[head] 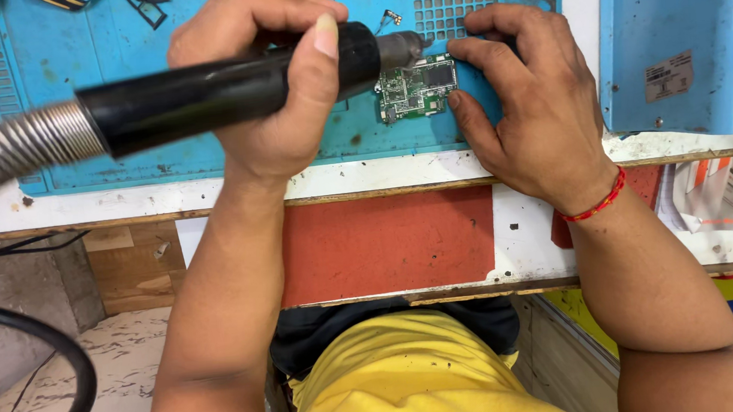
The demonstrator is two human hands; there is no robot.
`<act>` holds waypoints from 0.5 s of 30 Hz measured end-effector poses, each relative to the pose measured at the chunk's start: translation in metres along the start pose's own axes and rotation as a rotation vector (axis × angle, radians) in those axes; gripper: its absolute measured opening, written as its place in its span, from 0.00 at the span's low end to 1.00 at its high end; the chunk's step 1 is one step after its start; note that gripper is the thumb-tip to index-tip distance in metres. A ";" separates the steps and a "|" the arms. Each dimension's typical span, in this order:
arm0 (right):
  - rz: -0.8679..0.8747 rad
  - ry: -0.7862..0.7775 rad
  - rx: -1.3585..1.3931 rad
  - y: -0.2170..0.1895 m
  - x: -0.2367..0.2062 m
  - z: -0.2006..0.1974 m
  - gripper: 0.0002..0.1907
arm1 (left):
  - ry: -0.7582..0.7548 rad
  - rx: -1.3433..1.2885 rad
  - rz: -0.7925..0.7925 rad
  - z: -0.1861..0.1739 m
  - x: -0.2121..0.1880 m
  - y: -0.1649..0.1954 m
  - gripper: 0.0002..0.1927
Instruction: The person uses a hot air gun to apply heat to a small circuit board held in place on a blue work mat. They carefully direct the hot air stream onto specific components while stabilizing the board with their other hand.
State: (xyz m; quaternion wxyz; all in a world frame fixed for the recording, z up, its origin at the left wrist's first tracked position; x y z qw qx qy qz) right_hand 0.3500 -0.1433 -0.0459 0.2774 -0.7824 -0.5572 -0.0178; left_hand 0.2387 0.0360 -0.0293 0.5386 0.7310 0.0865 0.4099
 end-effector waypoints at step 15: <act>-0.028 -0.008 -0.017 -0.003 -0.001 0.003 0.17 | -0.098 -0.035 0.165 0.000 -0.005 0.002 0.07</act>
Point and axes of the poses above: each hand's wrist, its own x-axis towards the middle knuckle, its own z-axis out of the palm, y = z × x, the point moved 8 cm from there along x, towards the middle knuckle, and after that the axes turned 4 degrees about y, right-handed, at the moved point
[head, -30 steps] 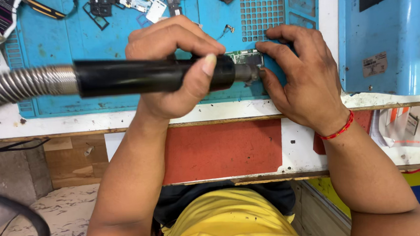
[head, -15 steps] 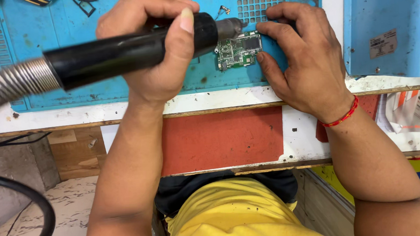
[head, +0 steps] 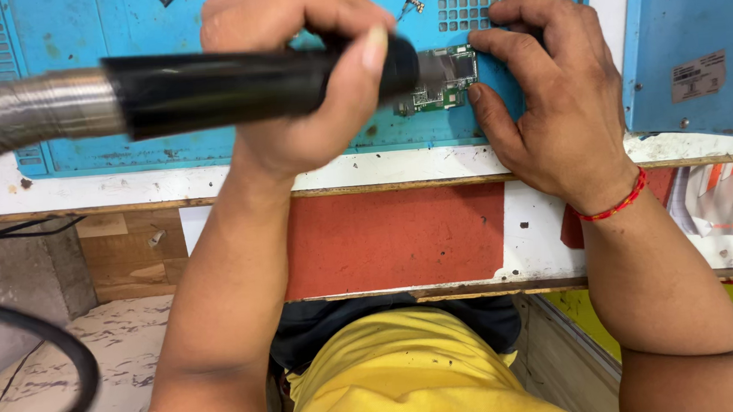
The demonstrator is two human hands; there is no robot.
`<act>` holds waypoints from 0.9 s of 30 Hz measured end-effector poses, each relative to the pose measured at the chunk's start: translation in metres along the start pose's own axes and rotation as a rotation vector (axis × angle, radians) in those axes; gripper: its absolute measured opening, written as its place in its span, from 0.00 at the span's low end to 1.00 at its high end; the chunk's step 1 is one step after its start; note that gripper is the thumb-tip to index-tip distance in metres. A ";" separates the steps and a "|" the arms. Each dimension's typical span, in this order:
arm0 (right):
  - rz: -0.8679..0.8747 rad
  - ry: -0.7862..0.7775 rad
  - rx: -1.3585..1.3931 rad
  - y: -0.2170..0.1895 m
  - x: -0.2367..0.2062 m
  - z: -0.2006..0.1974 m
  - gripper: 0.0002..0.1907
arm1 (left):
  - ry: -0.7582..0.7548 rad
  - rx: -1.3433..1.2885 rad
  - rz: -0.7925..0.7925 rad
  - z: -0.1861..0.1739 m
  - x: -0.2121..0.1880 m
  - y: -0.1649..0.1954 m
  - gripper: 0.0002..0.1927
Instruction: The person uses a hot air gun to apply heat to a small circuit board held in place on a blue work mat. They carefully direct the hot air stream onto specific components while stabilizing the board with their other hand.
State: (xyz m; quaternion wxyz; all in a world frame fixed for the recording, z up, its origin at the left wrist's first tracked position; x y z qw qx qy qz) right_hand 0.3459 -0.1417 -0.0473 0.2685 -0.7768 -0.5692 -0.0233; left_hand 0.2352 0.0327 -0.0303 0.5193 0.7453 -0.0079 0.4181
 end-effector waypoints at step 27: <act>0.062 -0.002 -0.001 0.007 0.000 -0.001 0.17 | 0.021 -0.096 -0.027 -0.004 0.008 0.003 0.08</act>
Point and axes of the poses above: each hand's wrist, its own x-axis towards the middle knuckle, its own z-axis out of the palm, y = z × x, the point moved 8 cm from there along x, towards the middle knuckle, and after that the axes turned 4 degrees about y, right-handed, at the moved point
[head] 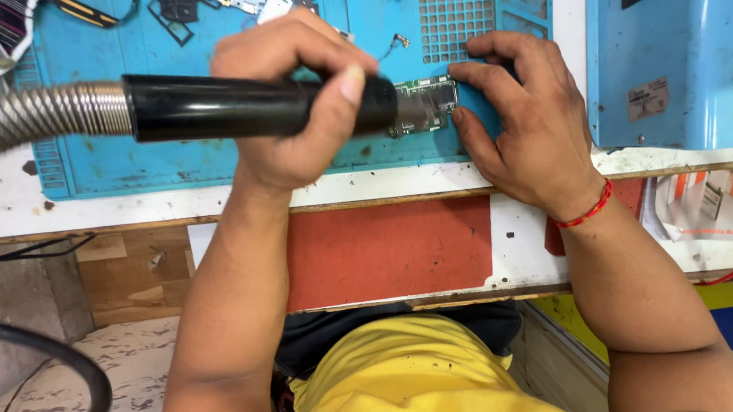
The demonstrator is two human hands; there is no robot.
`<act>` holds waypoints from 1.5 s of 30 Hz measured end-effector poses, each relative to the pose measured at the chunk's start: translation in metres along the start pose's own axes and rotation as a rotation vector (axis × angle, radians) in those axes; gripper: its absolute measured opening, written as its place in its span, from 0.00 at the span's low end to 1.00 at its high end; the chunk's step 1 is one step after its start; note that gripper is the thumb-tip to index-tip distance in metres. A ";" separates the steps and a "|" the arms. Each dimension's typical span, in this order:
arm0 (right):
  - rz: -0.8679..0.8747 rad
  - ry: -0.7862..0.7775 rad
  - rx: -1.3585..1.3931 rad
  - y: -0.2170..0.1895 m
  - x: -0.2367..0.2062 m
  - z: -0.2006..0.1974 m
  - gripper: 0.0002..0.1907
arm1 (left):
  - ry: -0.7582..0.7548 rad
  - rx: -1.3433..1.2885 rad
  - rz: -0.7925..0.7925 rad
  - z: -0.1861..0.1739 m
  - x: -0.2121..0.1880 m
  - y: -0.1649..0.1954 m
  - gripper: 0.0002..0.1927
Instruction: The person uses a hot air gun to apply heat to a small circuit board held in place on a blue work mat. They carefully direct the hot air stream onto specific components while stabilizing the board with their other hand.
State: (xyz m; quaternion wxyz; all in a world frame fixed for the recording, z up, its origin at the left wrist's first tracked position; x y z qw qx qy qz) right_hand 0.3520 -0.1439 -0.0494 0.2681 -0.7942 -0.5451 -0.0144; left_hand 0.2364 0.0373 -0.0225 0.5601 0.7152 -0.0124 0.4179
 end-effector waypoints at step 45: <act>0.011 0.029 0.005 -0.004 0.001 -0.007 0.19 | 0.042 0.040 -0.060 0.003 -0.006 -0.006 0.08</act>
Point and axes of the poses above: each hand's wrist, its own x-axis towards the middle knuckle, its own z-axis out of the palm, y = z × x, the point moved 8 cm from there along x, towards the middle knuckle, and after that the axes turned 4 degrees about y, right-handed, at the moved point
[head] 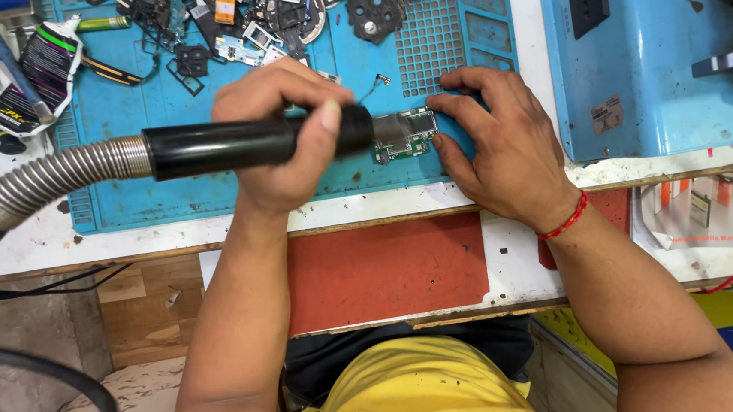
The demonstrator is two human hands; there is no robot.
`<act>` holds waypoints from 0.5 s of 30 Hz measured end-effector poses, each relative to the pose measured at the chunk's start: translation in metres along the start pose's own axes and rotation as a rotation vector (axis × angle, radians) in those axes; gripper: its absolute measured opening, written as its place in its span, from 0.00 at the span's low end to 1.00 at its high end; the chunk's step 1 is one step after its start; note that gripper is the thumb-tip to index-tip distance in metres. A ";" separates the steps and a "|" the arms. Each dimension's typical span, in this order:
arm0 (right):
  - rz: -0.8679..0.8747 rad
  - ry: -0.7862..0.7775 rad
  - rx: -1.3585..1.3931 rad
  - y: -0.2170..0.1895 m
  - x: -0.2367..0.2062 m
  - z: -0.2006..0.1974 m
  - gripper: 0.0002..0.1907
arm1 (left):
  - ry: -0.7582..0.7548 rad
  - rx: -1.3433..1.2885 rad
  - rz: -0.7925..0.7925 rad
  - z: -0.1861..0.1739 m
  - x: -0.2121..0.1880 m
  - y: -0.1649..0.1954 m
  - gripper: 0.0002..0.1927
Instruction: The person uses a hot air gun to apply heat to a small circuit board held in place on a blue work mat. They carefully direct the hot air stream onto specific components while stabilizing the board with their other hand.
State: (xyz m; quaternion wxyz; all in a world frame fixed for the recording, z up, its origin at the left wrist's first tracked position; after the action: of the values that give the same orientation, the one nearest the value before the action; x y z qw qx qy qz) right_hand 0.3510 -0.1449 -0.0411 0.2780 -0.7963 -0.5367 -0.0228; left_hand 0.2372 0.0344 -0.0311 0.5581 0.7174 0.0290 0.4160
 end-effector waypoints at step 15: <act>0.034 -0.018 0.011 -0.001 0.002 0.002 0.19 | 0.005 -0.020 -0.018 -0.001 0.001 -0.005 0.06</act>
State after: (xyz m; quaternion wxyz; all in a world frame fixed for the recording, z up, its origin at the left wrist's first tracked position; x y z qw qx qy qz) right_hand 0.3510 -0.1418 -0.0418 0.2780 -0.8040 -0.5256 -0.0078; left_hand 0.2393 0.0380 -0.0346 0.5690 0.7105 0.0328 0.4128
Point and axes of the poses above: each hand's wrist, its own x-axis towards the middle knuckle, its own z-axis out of the palm, y = z × x, the point moved 8 cm from there along x, towards the middle knuckle, and after that the axes turned 4 degrees about y, right-handed, at the moved point
